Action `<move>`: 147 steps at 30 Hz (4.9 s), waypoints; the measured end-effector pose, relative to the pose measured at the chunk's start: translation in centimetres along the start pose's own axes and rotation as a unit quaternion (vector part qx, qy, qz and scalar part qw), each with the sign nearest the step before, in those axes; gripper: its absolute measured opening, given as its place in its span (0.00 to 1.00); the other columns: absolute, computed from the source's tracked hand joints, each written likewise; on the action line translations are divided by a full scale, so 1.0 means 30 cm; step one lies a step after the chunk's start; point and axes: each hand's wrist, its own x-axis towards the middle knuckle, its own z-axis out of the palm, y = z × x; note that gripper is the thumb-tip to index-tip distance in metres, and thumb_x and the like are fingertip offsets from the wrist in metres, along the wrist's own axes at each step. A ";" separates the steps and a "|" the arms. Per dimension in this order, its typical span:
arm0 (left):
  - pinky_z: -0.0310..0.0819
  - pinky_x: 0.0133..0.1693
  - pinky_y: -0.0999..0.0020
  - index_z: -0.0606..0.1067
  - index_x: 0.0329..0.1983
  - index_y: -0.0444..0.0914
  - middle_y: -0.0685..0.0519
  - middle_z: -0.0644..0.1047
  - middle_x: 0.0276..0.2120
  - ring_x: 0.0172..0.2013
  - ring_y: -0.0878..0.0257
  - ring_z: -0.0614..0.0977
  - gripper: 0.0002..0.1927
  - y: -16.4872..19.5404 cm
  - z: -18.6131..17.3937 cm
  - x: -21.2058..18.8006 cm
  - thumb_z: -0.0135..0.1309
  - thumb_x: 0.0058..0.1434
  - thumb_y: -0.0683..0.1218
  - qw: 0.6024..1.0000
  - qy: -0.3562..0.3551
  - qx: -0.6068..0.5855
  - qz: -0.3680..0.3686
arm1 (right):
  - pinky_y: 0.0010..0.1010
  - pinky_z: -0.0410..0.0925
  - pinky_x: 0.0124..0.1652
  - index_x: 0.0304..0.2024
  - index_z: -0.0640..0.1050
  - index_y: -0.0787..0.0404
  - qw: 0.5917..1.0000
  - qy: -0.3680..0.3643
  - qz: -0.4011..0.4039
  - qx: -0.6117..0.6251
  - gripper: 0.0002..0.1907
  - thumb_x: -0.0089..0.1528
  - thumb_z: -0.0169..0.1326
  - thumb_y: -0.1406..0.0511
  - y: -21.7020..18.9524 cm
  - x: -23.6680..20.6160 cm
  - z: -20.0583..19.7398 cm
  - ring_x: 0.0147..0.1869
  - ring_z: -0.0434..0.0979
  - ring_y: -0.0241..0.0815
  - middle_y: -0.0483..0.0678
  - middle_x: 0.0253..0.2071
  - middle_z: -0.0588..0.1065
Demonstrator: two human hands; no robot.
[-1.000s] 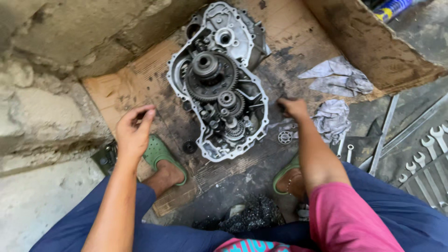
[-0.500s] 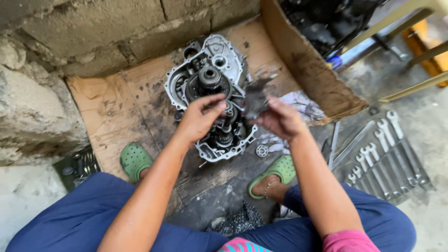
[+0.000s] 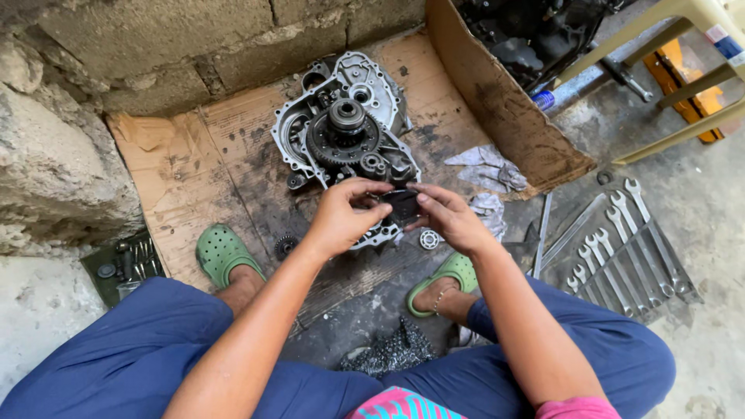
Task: The person sits on the floor and assembles internal components of a motorcycle engine casing. They place gears and bearings into the casing, rotate shafts to check fit, and use a wrench to tighten a bolt on the casing.
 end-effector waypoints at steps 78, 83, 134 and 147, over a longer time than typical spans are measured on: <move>0.75 0.38 0.67 0.83 0.44 0.39 0.52 0.83 0.34 0.34 0.64 0.81 0.13 -0.353 -0.197 -0.051 0.61 0.61 0.50 0.962 0.089 0.199 -0.163 | 0.33 0.72 0.48 0.53 0.81 0.58 0.886 0.172 -0.113 -0.416 0.24 0.55 0.70 0.61 0.073 0.127 -0.118 0.46 0.79 0.38 0.49 0.44 0.82; 0.75 0.37 0.65 0.82 0.44 0.40 0.51 0.83 0.35 0.33 0.62 0.81 0.14 -0.340 -0.185 -0.062 0.61 0.60 0.52 0.953 0.075 0.220 -0.194 | 0.31 0.72 0.51 0.56 0.79 0.58 0.900 0.149 -0.094 -0.398 0.27 0.54 0.69 0.63 0.089 0.129 -0.119 0.50 0.79 0.37 0.47 0.49 0.81; 0.77 0.43 0.61 0.82 0.44 0.39 0.49 0.83 0.40 0.39 0.57 0.84 0.15 -0.385 -0.154 -0.098 0.61 0.58 0.52 0.940 0.075 0.253 -0.215 | 0.28 0.72 0.42 0.49 0.81 0.66 0.895 0.176 -0.023 -0.409 0.16 0.61 0.63 0.64 0.126 0.118 -0.312 0.39 0.78 0.34 0.49 0.37 0.82; 0.65 0.56 0.46 0.68 0.59 0.30 0.34 0.71 0.56 0.57 0.36 0.71 0.27 -0.568 0.057 -0.101 0.51 0.70 0.56 0.870 0.245 0.358 -0.232 | 0.38 0.73 0.45 0.46 0.81 0.65 0.862 0.248 -0.053 -0.438 0.17 0.61 0.60 0.59 0.171 0.421 -0.285 0.44 0.83 0.52 0.59 0.39 0.81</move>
